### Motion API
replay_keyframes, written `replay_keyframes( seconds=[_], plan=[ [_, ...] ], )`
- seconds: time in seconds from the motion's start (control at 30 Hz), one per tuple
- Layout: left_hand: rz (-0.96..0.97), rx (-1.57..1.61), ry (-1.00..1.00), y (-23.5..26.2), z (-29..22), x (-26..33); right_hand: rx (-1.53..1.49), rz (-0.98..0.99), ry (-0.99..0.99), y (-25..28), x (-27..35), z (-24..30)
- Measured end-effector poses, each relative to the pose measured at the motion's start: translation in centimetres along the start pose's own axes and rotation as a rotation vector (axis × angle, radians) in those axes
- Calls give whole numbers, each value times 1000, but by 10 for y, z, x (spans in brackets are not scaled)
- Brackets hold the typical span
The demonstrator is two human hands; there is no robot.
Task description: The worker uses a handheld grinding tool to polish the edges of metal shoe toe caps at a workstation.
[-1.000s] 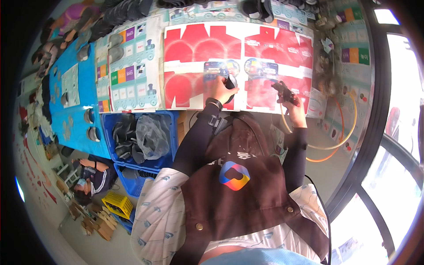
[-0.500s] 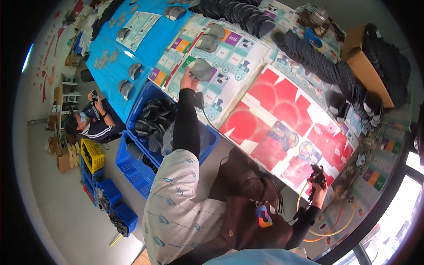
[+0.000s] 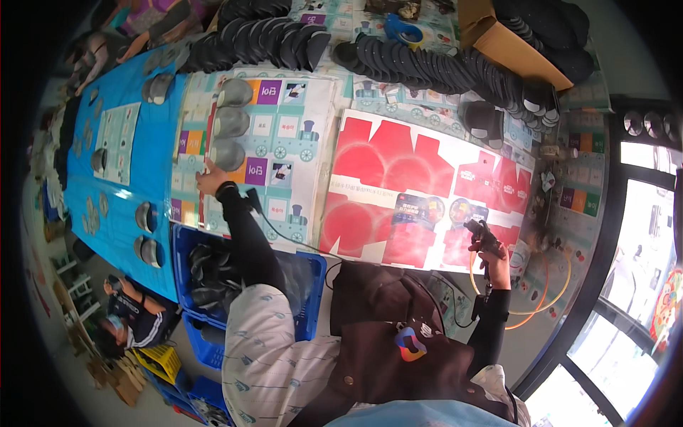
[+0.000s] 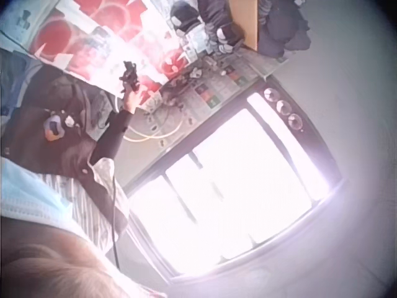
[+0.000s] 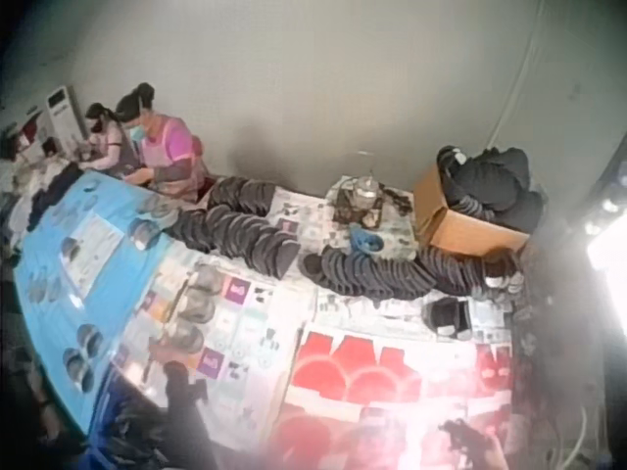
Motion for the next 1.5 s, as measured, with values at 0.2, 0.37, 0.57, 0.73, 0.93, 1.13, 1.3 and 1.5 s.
replay_keyframes(
  seconds=[0.2,0.37,0.57,0.73,0.93,1.13,1.3,1.5],
  plan=[
    [524,802,-814,-87,-226,161,11,-6,-40,-6,9,11],
    [508,258,-881,-170,-328,239,-49,-105,-75,0,28,19],
    [520,105,-794,-201,-343,265,-78,-185,-100,15,55,19],
    [830,615,-552,-131,-298,245,-74,-173,-97,18,63,5],
    [1283,528,-141,1,-121,257,-184,-160,-137,13,51,-20],
    [1014,184,-774,63,-33,317,-97,-56,-38,1,47,-14],
    [1097,350,-626,95,2,333,-59,33,9,2,62,-10],
    [1193,1057,819,83,82,403,-57,97,9,20,64,-30]
  ],
)
Point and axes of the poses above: each hand's wrist, its own x-axis away from the middle knuckle, its own y-axis out of the back of the hand, z = x × y, the point moved 4 cm from there along -x, towards the middle knuckle, and after that the axes turned 5 degrees about -z, right-handed, at the moved point
